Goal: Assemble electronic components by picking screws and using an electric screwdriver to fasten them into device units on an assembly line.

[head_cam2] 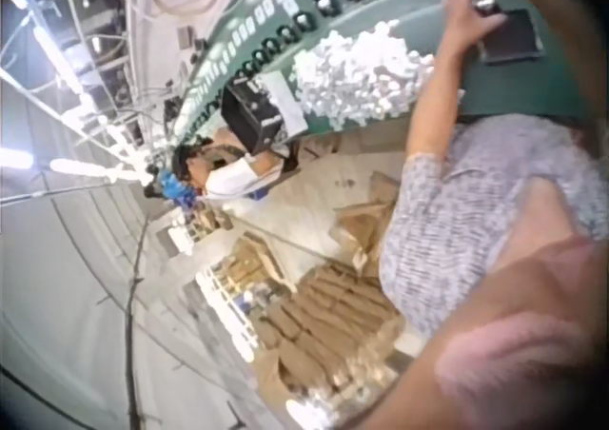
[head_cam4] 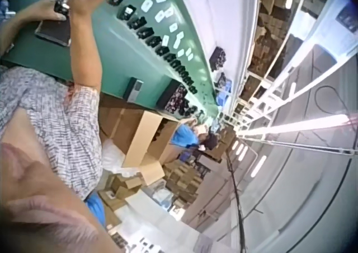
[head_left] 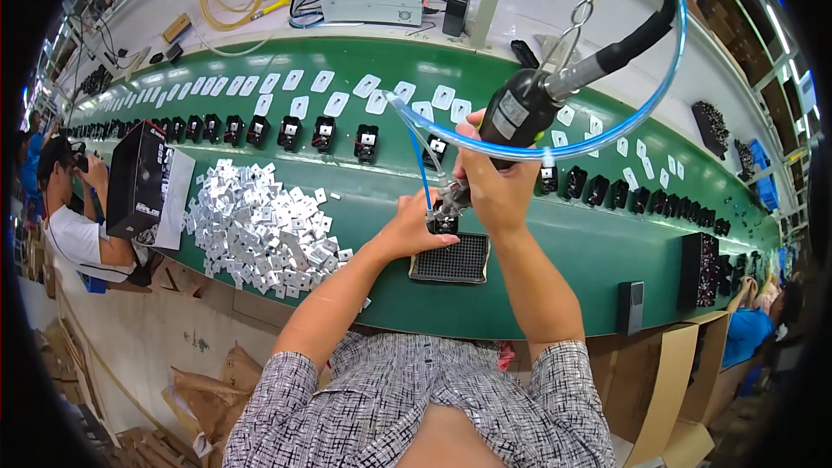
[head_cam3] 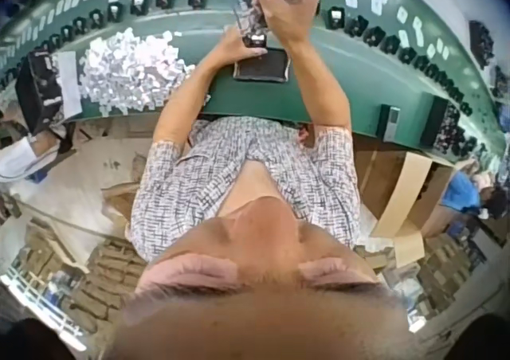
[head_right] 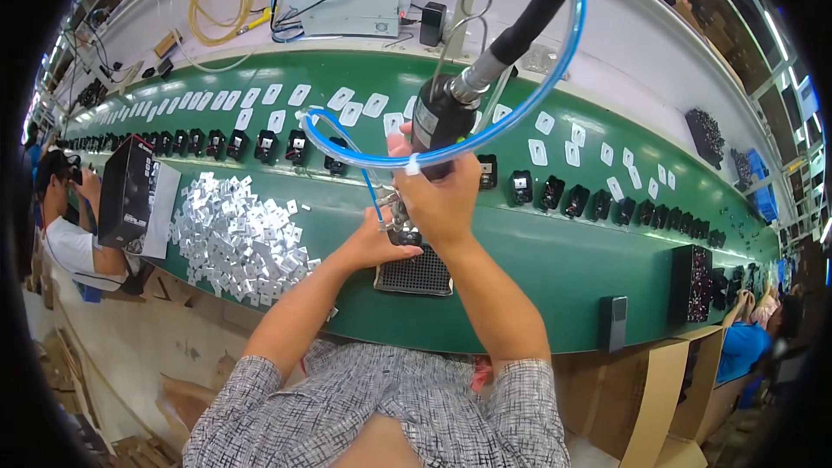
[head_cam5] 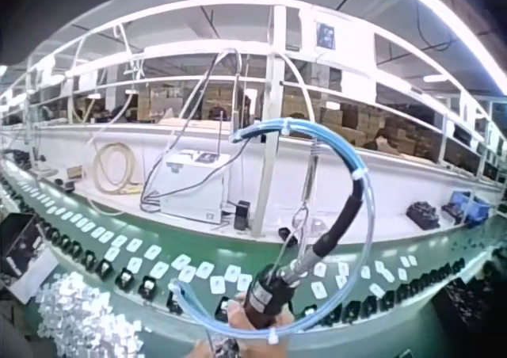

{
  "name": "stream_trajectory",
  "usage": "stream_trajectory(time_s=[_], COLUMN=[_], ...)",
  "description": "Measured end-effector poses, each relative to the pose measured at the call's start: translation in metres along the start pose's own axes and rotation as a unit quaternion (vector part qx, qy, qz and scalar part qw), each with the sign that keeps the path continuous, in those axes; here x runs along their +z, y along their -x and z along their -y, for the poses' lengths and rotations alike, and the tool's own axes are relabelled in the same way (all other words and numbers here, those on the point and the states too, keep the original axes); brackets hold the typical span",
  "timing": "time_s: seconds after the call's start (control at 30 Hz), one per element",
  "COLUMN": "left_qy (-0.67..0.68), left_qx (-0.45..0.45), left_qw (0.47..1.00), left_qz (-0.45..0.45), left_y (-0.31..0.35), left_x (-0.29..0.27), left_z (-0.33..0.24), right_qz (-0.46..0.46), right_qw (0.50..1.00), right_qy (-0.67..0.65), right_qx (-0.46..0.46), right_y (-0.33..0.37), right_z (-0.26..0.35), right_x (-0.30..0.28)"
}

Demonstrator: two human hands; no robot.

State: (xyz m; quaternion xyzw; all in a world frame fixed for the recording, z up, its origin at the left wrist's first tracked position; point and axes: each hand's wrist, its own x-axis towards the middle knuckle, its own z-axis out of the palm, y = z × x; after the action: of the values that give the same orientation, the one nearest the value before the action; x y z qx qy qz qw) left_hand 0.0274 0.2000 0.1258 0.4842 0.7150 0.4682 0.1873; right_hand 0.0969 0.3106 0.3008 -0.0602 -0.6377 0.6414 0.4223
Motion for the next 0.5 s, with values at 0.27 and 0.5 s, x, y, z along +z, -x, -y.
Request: stream_trajectory(time_s=[0.27, 0.5], left_qy=[0.012, 0.016], left_qx=[-0.042, -0.066], left_qw=[0.999, 0.997], left_qz=[0.005, 0.025], left_y=[0.003, 0.002], left_x=[0.002, 0.001], left_z=[0.002, -0.002], right_qz=[-0.011, -0.018], right_qw=[0.999, 0.999], right_qy=[0.034, 0.030], right_qx=[0.004, -0.007], right_y=[0.010, 0.011], right_z=[-0.026, -0.030], right_x=[0.000, -0.001])
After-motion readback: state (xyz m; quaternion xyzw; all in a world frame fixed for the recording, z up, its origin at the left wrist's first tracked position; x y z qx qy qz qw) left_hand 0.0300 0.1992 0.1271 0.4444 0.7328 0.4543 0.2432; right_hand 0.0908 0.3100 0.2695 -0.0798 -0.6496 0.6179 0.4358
